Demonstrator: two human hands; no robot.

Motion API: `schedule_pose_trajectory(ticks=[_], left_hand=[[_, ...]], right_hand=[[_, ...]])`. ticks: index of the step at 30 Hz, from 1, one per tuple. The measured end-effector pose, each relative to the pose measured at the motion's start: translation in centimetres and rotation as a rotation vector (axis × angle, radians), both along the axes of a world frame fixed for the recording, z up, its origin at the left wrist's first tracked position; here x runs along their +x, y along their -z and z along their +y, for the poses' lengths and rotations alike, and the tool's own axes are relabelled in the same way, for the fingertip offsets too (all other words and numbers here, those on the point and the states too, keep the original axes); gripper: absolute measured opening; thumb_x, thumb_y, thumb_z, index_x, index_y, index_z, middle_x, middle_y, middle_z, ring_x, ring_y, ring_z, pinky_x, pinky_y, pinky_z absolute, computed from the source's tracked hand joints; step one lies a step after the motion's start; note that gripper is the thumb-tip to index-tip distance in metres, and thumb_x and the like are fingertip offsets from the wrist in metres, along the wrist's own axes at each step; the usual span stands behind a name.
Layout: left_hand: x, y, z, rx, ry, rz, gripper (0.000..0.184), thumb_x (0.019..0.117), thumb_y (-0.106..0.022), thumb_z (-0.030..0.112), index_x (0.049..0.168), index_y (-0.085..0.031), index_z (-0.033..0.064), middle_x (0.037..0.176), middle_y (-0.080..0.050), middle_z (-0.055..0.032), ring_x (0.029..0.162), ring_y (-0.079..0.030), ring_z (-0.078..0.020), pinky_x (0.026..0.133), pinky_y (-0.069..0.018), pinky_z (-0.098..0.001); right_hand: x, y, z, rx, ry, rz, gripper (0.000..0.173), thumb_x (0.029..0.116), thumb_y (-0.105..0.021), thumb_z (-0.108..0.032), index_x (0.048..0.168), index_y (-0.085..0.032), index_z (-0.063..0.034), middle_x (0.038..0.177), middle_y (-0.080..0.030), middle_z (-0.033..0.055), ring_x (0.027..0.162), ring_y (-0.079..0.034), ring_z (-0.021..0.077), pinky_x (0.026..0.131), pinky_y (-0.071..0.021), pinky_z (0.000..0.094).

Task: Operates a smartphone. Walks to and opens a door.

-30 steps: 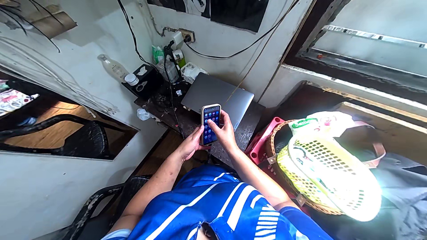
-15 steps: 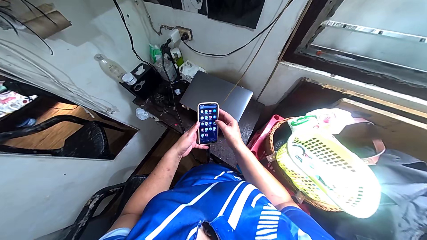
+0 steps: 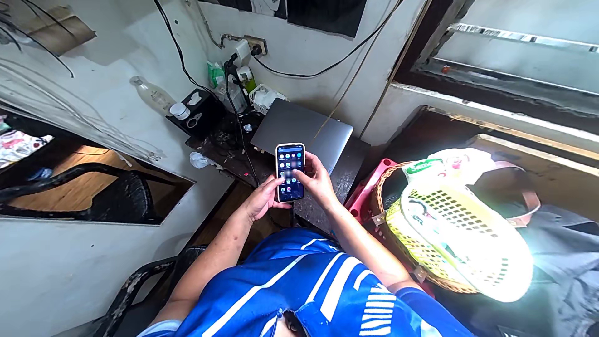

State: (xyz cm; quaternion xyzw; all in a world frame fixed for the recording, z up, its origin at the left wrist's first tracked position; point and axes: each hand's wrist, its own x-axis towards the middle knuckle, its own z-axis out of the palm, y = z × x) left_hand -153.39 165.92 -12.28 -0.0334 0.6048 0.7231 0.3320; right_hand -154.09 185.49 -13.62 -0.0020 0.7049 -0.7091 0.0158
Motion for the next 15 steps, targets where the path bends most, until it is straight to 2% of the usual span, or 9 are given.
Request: schedule_pose_trajectory(ticks=[2, 7, 12, 15], left_hand=[[0.21, -0.15, 0.34, -0.025, 0.007, 0.005, 0.047, 0.1104, -0.036, 0.031, 0.155, -0.03, 0.0155, 0.135, -0.062, -0.0165, 0.117, -0.067, -0.0341, 0.089, -0.0606, -0.0518], [0.6, -0.42, 1.0, -0.044, 0.03, 0.023, 0.05, 0.1088, -0.038, 0.028, 0.156, -0.027, 0.0159, 0.137, -0.061, -0.0157, 0.118, -0.067, -0.0324, 0.091, -0.0604, -0.0511], [0.82, -0.44, 1.07, -0.048, 0.051, 0.046, 0.049, 0.1087, -0.039, 0.027, 0.155, -0.027, 0.0154, 0.137, -0.061, -0.0156, 0.118, -0.067, -0.0318, 0.091, -0.0608, -0.0505], [0.74, -0.42, 0.83, -0.051, 0.037, 0.04, 0.048, 0.1087, -0.037, 0.027, 0.154, -0.029, 0.0146, 0.136, -0.062, -0.0159, 0.117, -0.067, -0.0322, 0.09, -0.0611, -0.0502]], right_hand=[[0.04, 0.24, -0.37, -0.007, 0.051, 0.009, 0.056, 0.0922, -0.076, -0.019, 0.142, -0.053, -0.0086, 0.115, -0.069, 0.012, 0.097, -0.07, 0.0201, 0.086, -0.0605, 0.0403], [0.22, 0.48, -0.78, -0.027, 0.108, -0.01, 0.06, 0.091, -0.078, -0.024, 0.141, -0.051, -0.0077, 0.115, -0.069, 0.0123, 0.098, -0.071, 0.0198, 0.087, -0.0607, 0.0399], [0.29, 0.61, -1.01, -0.019, 0.142, 0.004, 0.055, 0.0924, -0.077, -0.025, 0.138, -0.052, -0.0069, 0.112, -0.07, 0.0124, 0.096, -0.072, 0.0196, 0.086, -0.0615, 0.0404], [0.36, 0.08, -0.59, -0.082, 0.102, -0.011, 0.05, 0.0952, -0.073, -0.023, 0.138, -0.053, -0.0067, 0.111, -0.07, 0.0118, 0.095, -0.071, 0.0193, 0.085, -0.0612, 0.0389]])
